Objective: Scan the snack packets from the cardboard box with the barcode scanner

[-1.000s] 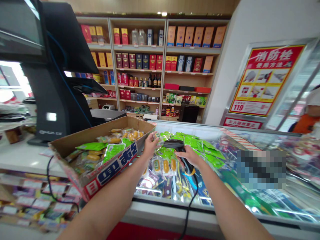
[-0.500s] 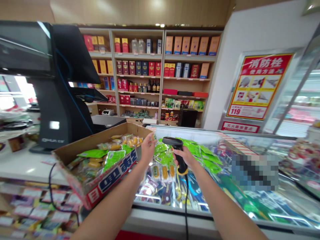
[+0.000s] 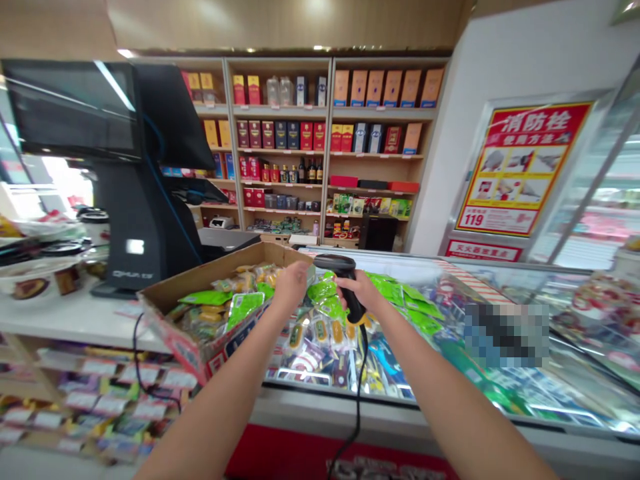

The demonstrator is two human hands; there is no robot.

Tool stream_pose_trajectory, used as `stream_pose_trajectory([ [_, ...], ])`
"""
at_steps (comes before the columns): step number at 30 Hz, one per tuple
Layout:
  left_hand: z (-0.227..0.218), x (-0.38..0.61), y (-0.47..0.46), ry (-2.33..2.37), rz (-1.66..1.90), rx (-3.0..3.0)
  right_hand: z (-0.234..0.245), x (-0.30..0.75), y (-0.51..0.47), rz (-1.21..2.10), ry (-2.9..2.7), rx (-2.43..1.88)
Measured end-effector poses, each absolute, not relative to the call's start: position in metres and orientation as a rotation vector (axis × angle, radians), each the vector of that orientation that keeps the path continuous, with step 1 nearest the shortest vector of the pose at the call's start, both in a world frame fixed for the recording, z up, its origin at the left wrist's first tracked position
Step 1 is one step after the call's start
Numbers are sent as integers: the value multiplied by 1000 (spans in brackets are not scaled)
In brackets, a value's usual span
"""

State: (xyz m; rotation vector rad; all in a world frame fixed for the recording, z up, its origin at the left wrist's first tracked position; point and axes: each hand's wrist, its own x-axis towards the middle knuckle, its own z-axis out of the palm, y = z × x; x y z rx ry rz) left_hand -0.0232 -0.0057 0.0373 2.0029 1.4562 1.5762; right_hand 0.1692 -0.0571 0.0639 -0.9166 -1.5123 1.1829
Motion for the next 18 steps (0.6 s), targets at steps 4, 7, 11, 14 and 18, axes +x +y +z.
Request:
stream_pose_trajectory([
  [4,-8,-14,-32,1656,958,2269,49,190,-63,1166,-1441,-983],
  [7,-28,-6,-45,1761,714,2417,40,200,-64,1161,-1434,-1010],
  [11,-33,9,-43,1752,685,2349,29,206,-63,1164,-1408,-1038],
  [14,-32,16,-27,1729,794,2135,23,207,-60,1179,-1377,-1046],
  [18,-27,17,2,1708,1038,1970,18,209,-51,1209,-1310,-1010],
])
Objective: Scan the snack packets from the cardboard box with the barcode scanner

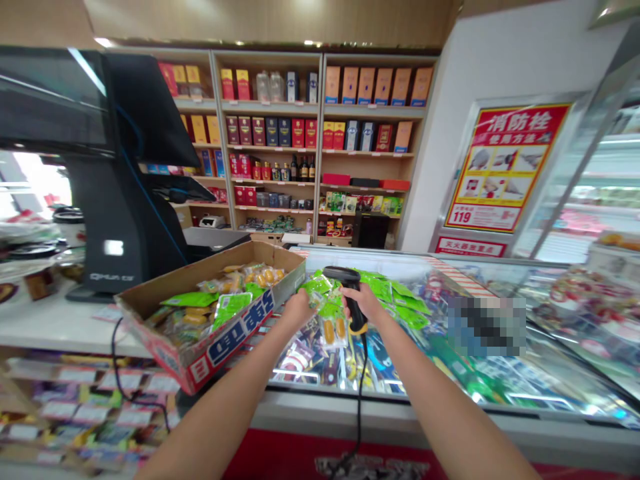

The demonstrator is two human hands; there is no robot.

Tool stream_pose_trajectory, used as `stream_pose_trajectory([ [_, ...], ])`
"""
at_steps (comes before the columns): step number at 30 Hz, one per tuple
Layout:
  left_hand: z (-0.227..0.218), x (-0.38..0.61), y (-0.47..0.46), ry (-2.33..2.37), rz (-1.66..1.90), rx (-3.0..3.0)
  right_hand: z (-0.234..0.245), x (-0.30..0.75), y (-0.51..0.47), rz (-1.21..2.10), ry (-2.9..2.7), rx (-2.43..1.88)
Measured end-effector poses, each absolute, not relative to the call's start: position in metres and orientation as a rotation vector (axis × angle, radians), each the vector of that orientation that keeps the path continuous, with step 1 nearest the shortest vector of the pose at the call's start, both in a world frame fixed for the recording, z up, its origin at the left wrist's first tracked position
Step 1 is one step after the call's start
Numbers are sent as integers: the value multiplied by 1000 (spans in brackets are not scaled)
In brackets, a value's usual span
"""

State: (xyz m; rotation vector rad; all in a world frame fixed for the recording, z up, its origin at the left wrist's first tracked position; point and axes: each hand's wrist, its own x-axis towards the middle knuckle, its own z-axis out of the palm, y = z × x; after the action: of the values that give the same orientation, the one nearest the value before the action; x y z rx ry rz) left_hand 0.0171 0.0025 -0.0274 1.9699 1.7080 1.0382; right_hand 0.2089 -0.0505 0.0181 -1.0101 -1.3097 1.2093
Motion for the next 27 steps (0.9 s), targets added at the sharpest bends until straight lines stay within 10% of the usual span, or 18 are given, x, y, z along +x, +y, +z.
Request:
stream_pose_trajectory([
  [9,-35,29,41,845,1464,1218,-1,212,-41,1263,-1256,-891],
  [27,-43,34,37,726,1319,1368,-12,219,-45,1298,-1393,-985],
])
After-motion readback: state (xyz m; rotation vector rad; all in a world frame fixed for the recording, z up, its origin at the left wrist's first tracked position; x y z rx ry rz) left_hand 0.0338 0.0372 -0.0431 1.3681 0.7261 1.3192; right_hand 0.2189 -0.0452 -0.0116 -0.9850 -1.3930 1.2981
